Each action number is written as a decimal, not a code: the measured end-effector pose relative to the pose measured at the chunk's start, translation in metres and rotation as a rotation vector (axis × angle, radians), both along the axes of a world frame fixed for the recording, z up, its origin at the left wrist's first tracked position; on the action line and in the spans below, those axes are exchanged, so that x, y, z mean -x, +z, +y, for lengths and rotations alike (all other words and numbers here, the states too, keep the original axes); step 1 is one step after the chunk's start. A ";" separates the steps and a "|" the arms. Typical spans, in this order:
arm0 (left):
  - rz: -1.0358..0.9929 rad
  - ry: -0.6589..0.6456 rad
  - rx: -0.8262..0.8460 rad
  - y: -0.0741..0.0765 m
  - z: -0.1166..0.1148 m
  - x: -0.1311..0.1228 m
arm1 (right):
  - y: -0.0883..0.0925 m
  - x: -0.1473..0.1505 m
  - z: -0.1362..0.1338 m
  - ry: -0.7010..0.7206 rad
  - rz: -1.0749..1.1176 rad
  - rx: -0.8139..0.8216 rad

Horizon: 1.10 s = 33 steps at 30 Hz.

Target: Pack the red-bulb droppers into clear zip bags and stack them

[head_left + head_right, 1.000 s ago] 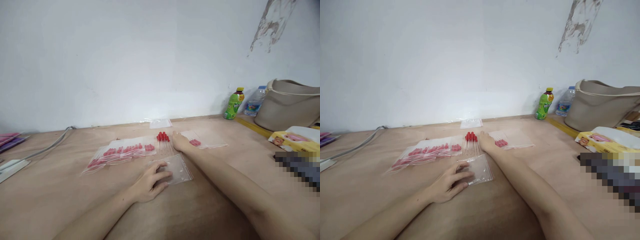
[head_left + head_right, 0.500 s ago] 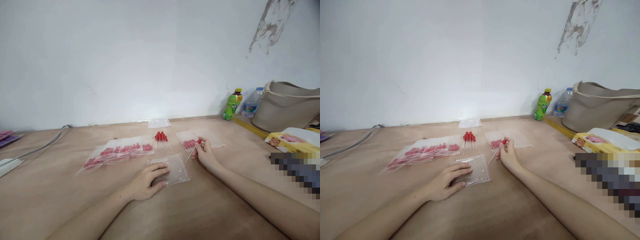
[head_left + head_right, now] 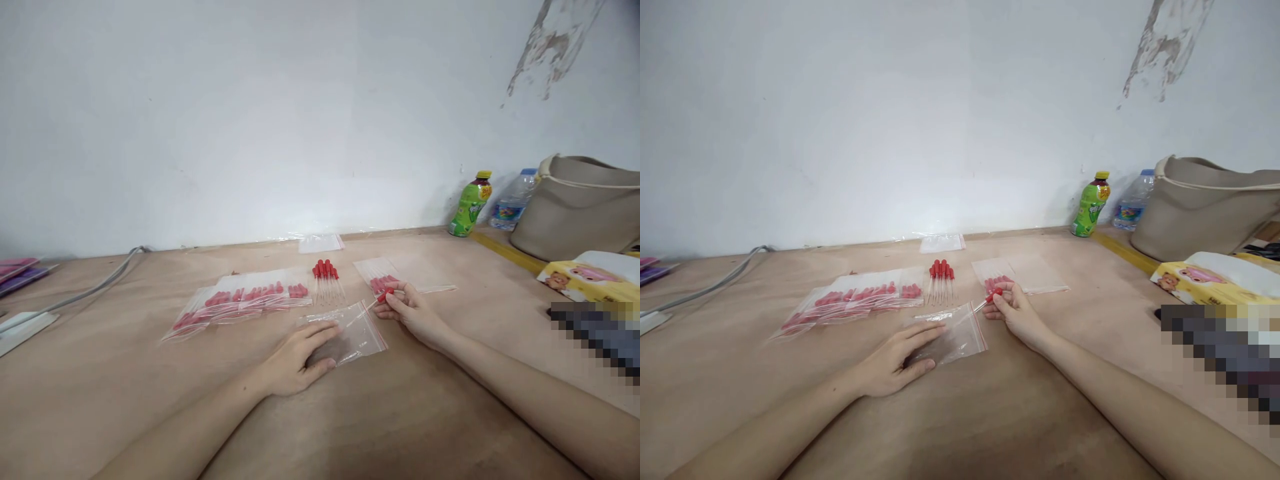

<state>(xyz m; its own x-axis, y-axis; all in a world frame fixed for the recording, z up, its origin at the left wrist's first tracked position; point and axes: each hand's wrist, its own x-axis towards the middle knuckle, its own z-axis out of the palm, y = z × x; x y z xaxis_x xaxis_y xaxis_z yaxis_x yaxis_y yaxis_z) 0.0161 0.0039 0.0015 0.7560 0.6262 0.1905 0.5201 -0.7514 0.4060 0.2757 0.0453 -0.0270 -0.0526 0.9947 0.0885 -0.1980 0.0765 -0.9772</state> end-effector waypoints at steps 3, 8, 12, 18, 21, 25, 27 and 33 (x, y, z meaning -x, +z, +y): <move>0.019 0.022 0.010 -0.001 0.000 0.001 | 0.003 -0.014 0.000 0.225 -0.062 0.034; 0.026 0.027 0.012 0.000 0.000 0.001 | 0.008 -0.028 0.003 0.503 -0.267 0.012; 0.007 -0.001 0.012 0.001 0.001 0.001 | 0.010 -0.023 -0.001 0.545 -0.337 -0.082; 0.013 -0.027 0.004 0.002 0.001 0.000 | 0.011 -0.012 -0.007 0.555 -0.401 -0.111; 0.010 -0.029 0.006 0.003 0.001 -0.001 | 0.012 -0.006 -0.012 0.594 -0.357 -0.008; -0.003 -0.034 0.009 0.003 0.001 -0.001 | 0.012 0.004 -0.017 0.571 -0.216 0.012; -0.013 -0.036 0.013 0.003 0.001 -0.001 | 0.010 0.006 -0.017 0.555 -0.201 -0.022; -0.112 0.022 -0.027 0.000 0.003 0.002 | 0.005 0.001 -0.007 0.462 -0.204 0.018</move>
